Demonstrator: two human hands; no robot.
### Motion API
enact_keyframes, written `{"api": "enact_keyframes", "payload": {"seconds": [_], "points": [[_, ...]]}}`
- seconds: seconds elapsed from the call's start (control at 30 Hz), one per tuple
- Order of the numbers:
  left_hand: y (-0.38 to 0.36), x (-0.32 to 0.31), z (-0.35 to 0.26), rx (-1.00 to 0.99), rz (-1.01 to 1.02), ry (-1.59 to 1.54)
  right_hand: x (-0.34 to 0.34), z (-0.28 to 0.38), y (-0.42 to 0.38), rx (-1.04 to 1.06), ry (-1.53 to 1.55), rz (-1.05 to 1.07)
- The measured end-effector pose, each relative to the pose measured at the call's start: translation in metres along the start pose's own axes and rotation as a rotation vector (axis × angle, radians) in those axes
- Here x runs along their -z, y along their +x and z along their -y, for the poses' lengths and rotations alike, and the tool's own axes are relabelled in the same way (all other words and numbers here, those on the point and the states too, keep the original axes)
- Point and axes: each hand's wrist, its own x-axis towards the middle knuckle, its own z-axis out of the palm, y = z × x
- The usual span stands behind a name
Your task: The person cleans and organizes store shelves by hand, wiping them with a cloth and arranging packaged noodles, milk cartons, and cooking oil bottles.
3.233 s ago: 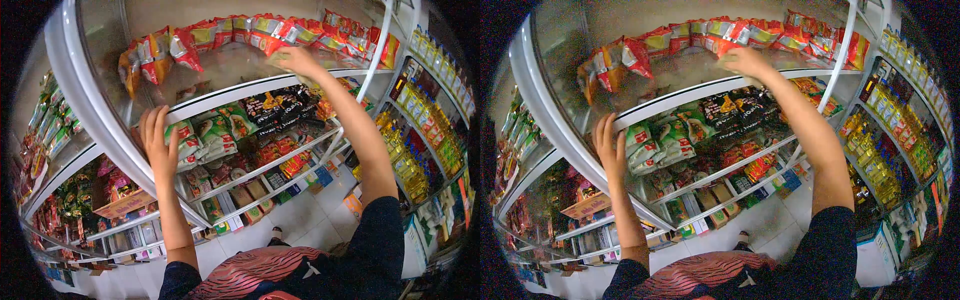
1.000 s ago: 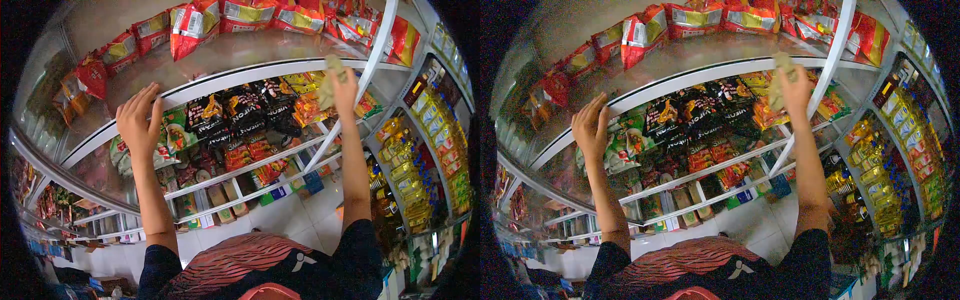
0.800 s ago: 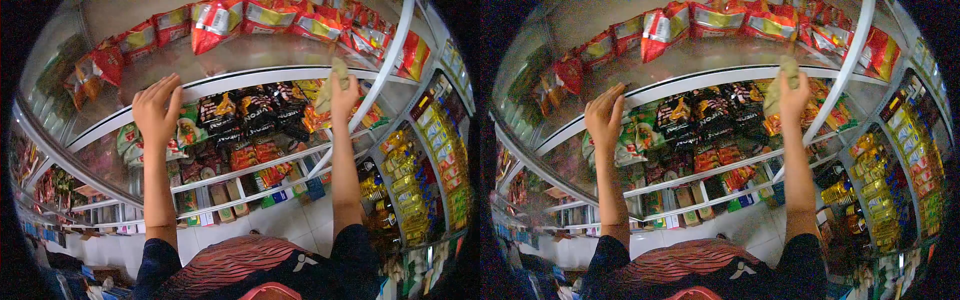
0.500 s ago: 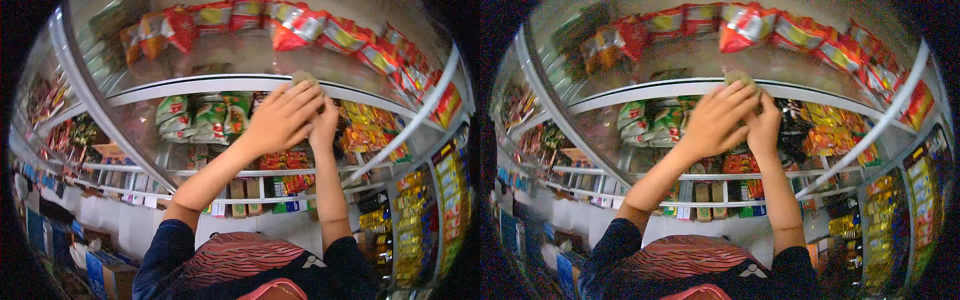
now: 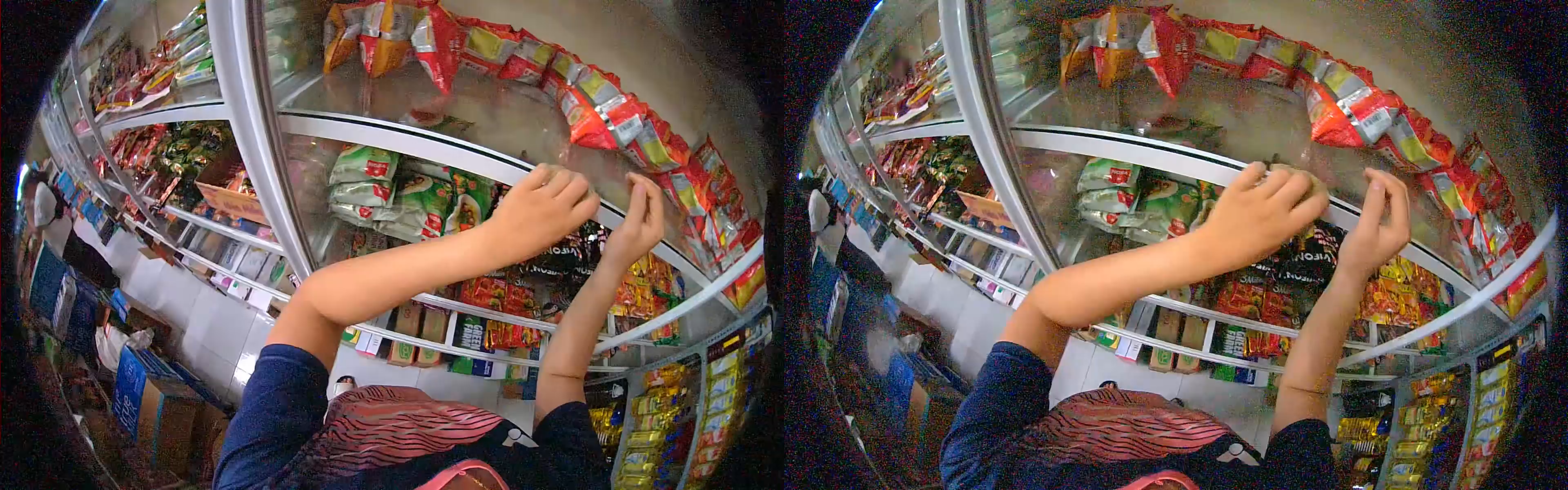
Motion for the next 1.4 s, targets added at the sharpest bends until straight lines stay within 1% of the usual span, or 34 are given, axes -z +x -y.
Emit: {"api": "enact_keyframes", "payload": {"seconds": [0.03,0.1,0.17,0.23,0.27,0.3,0.37,0.4,0.43,0.5,0.53,0.57,0.6,0.63,0.7,0.73,0.77,0.83,0.9,0.97,1.03,1.07,1.1,1.13,1.17,1.2,1.23,1.27,1.3,1.33,1.37,1.4], "points": [[-0.004,0.006,0.005,0.033,0.068,0.029,-0.003,-0.003,0.001,-0.003,0.004,0.005],[-0.012,0.024,0.025,0.033,0.107,0.03,-0.01,-0.011,0.0,-0.132,-0.082,0.137],[-0.017,0.053,0.05,0.092,0.265,0.001,-0.016,-0.018,-0.006,-0.108,-0.094,0.154],[-0.029,0.074,0.08,0.156,0.205,0.017,-0.021,-0.018,-0.015,-0.093,-0.224,0.064],[-0.033,0.087,0.094,0.179,0.189,0.093,-0.022,-0.019,-0.016,-0.032,-0.211,0.032],[-0.037,0.099,0.108,0.199,0.176,0.167,-0.023,-0.019,-0.017,-0.044,-0.212,0.038],[-0.041,0.12,0.14,0.251,0.306,0.318,-0.024,-0.019,-0.017,0.016,-0.233,0.0],[-0.039,0.128,0.157,0.191,0.332,0.465,-0.023,-0.022,-0.017,0.055,-0.276,0.005],[-0.035,0.135,0.173,0.132,0.357,0.61,-0.023,-0.021,-0.018,0.046,-0.284,0.012],[-0.026,0.144,0.203,0.269,0.541,0.573,-0.024,-0.018,-0.017,0.073,-0.315,-0.004],[-0.029,0.133,0.216,0.271,0.544,0.577,-0.024,-0.023,-0.018,0.046,-0.3,-0.02],[-0.038,0.118,0.23,0.324,0.564,0.395,-0.024,-0.025,-0.018,0.046,-0.292,-0.024],[-0.039,0.113,0.232,0.372,0.579,0.213,-0.024,-0.025,-0.019,0.037,-0.277,-0.034],[-0.039,0.112,0.234,0.369,0.577,0.221,-0.024,-0.026,-0.019,0.028,-0.264,-0.043],[-0.039,0.108,0.233,0.406,0.672,0.279,-0.023,-0.027,-0.019,0.024,-0.275,-0.045],[-0.032,0.113,0.218,0.461,0.638,0.281,-0.023,-0.025,-0.019,0.059,-0.273,-0.039],[-0.03,0.119,0.205,0.463,0.644,0.277,-0.022,-0.024,-0.019,0.093,-0.273,-0.029],[-0.031,0.134,0.179,0.479,0.475,0.025,-0.019,-0.023,-0.021,0.057,-0.234,-0.011],[-0.044,0.155,0.14,0.692,0.365,-0.247,-0.014,-0.022,-0.027,0.023,-0.199,0.006],[-0.082,0.167,0.103,0.75,0.367,-0.267,-0.001,-0.022,-0.041,0.444,-0.316,-0.138],[-0.127,0.152,0.075,0.707,0.458,-0.166,0.024,-0.043,-0.094,0.384,-0.281,0.109],[-0.15,0.138,0.074,0.778,0.513,-0.181,0.028,-0.048,-0.123,0.277,-0.266,0.228],[-0.175,0.123,0.072,0.855,0.569,-0.197,0.031,-0.058,-0.158,0.085,-0.174,0.397],[-0.198,0.11,0.079,0.866,0.605,-0.153,0.03,-0.062,-0.187,0.03,-0.242,0.54],[-0.223,0.097,0.089,0.878,0.645,-0.11,0.031,-0.077,-0.217,-0.071,-0.231,0.693],[-0.253,0.081,0.098,0.888,0.651,-0.117,0.033,-0.081,-0.239,-0.161,-0.276,0.797],[-0.284,0.062,0.11,0.808,0.653,0.032,0.037,-0.098,-0.263,-0.166,-0.329,0.827],[-0.312,0.047,0.115,0.723,0.652,0.181,0.037,-0.106,-0.281,-0.244,-0.4,0.816],[-0.339,0.031,0.112,0.722,0.655,0.184,0.036,-0.111,-0.294,-0.323,-0.471,0.804],[-0.363,0.014,0.106,0.885,0.496,0.16,0.035,-0.114,-0.305,-0.325,-0.47,0.801],[-0.372,0.003,0.1,1.043,0.328,0.131,0.033,-0.117,-0.313,-0.33,-0.56,0.773],[-0.359,0.005,0.087,1.132,0.402,0.017,0.032,-0.121,-0.316,-0.333,-0.65,0.748]]}}
